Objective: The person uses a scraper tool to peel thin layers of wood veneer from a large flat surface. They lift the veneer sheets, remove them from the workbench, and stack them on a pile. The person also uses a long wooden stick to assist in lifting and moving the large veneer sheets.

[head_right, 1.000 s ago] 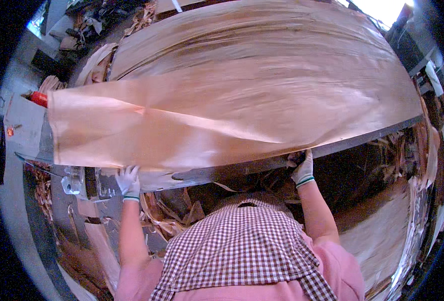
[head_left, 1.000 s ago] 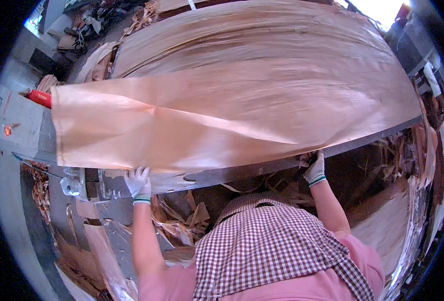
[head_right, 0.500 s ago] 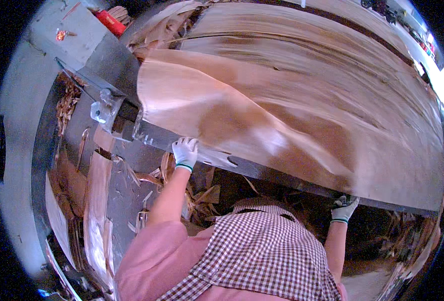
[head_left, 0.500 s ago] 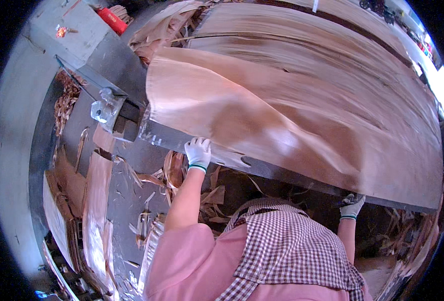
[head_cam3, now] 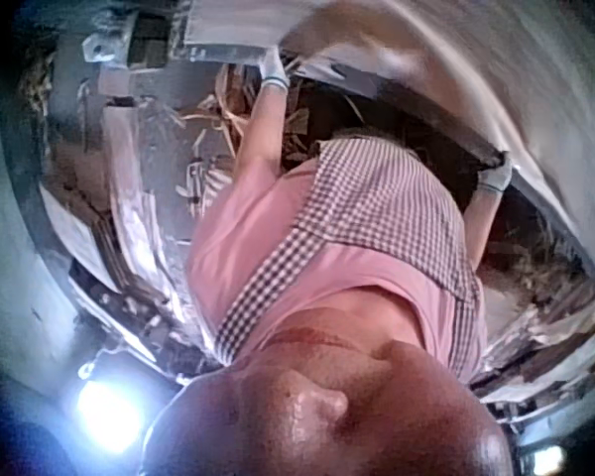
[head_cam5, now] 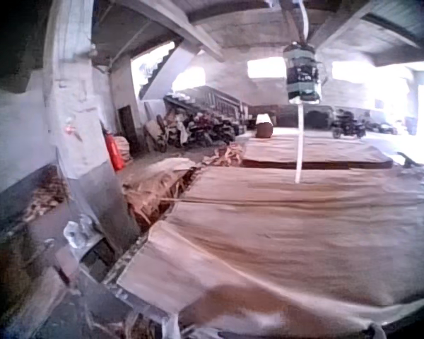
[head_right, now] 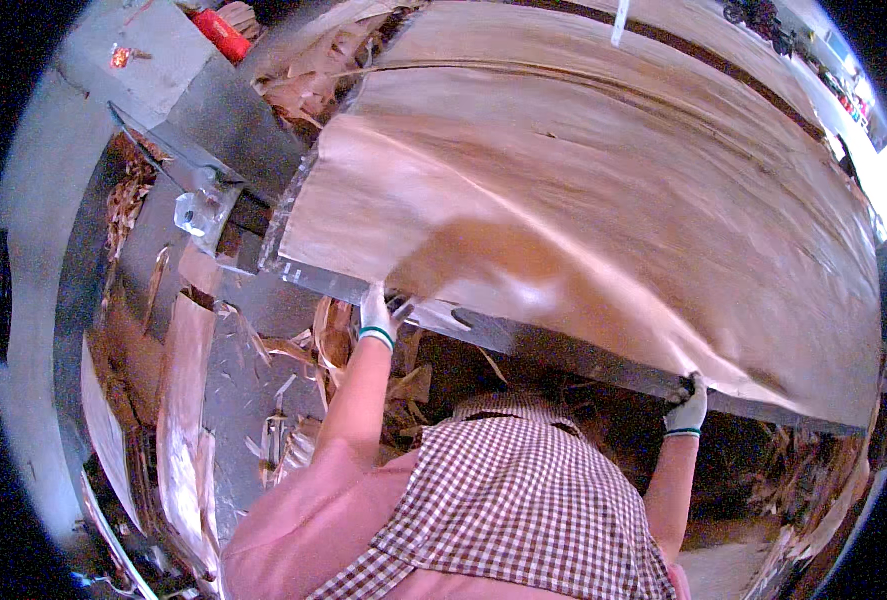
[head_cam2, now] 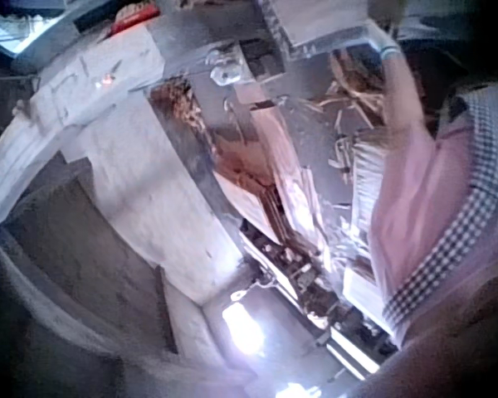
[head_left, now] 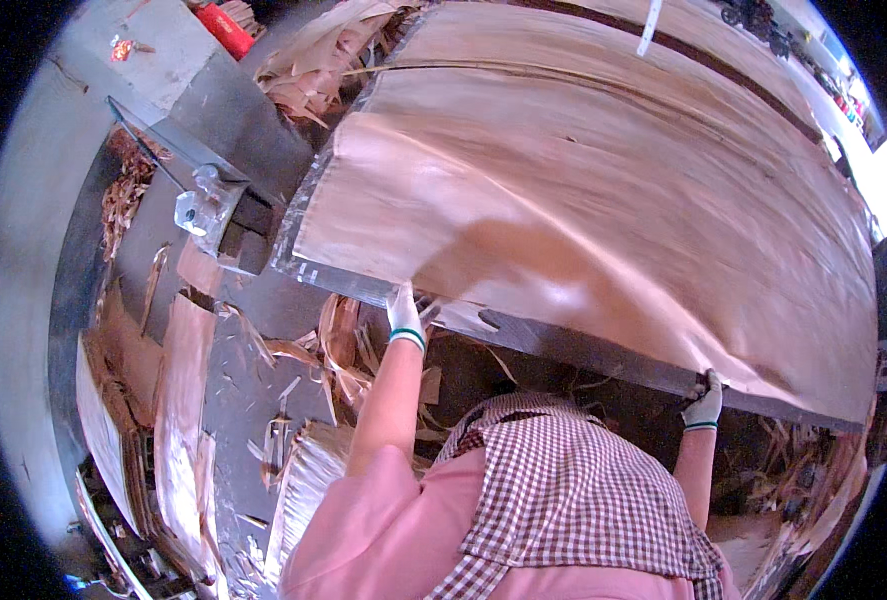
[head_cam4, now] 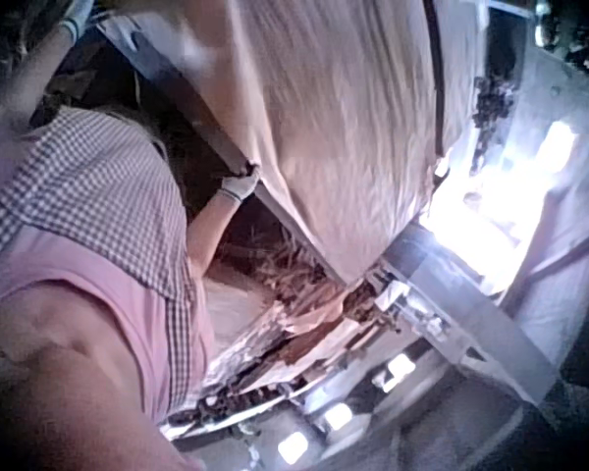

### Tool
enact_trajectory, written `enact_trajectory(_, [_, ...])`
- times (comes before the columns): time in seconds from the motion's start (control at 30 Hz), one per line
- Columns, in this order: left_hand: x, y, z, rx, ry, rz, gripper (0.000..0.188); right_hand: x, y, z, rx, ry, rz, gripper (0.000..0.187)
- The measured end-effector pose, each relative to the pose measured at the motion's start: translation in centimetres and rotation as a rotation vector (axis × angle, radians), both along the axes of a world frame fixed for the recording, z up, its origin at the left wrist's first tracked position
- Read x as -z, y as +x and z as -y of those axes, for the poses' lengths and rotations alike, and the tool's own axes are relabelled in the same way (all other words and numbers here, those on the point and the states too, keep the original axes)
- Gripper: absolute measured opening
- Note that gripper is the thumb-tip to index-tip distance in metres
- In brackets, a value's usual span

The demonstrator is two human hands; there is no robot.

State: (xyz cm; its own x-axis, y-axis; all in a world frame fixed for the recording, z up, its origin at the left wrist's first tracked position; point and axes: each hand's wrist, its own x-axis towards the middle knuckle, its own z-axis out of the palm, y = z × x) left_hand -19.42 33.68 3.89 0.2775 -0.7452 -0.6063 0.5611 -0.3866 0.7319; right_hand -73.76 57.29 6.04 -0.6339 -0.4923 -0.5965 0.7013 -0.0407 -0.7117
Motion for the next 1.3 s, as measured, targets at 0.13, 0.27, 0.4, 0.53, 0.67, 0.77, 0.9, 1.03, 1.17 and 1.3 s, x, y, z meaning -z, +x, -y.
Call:
enact_trajectory(0.13, [-1.7, -1.9, -0.1, -0.149, -0.033, -0.055, 0.019, 3.6, -2.1, -1.2, 0.032, 0.31, -0.111, 0.012])
enact_trajectory(0.27, [0.4, 0.5, 0.0, -0.157, -0.064, -0.046, 0.013, 2.8, -1.0, -0.6, -0.012, 0.334, -0.071, 0.015])
enact_trajectory(0.4, [-0.5, 0.4, 0.5, -0.122, -0.217, 0.699, 0.014, 3.4, -1.5, -1.3, -0.023, 0.329, -0.072, 0.015])
enact_trajectory(0.53, [-3.3, -0.6, 0.3, 0.284, -0.44, 1.47, 0.022, 4.9, -1.7, -1.9, -0.035, 0.365, -0.126, 0.012])
enact_trajectory(0.67, [-5.2, -4.7, 0.6, 0.49, -0.84, 1.596, 0.037, 3.1, 1.6, -1.1, -0.04, 0.207, -0.021, 0.011])
enact_trajectory(0.77, [-5.5, -10.3, 0.8, 0.737, -0.934, 1.586, 0.058, 1.5, 2.6, -1.9, 0.063, 0.22, -0.085, 0.018])
enact_trajectory(0.9, [-5.6, -15.4, -1.5, 0.952, -0.997, 1.392, 0.063, -0.2, 0.8, -2.3, 0.228, -0.037, -0.041, 0.033])
enact_trajectory(1.03, [-6.7, -19.6, -4.3, 1.108, -0.989, 1.465, 0.059, -0.7, -4.0, -3.6, 0.369, -0.117, 0.113, 0.032])
enact_trajectory(1.17, [-7.3, -26.2, -7.7, 1.23, -1.036, 1.469, 0.06, 0.5, -12.8, -6.8, 0.433, -0.111, 0.053, 0.036])
enact_trajectory(1.3, [-6.1, -33.0, -10.9, 1.282, -1.038, 1.427, 0.062, 0.2, -22.6, -7.6, 0.475, 0.11, -0.084, 0.04])
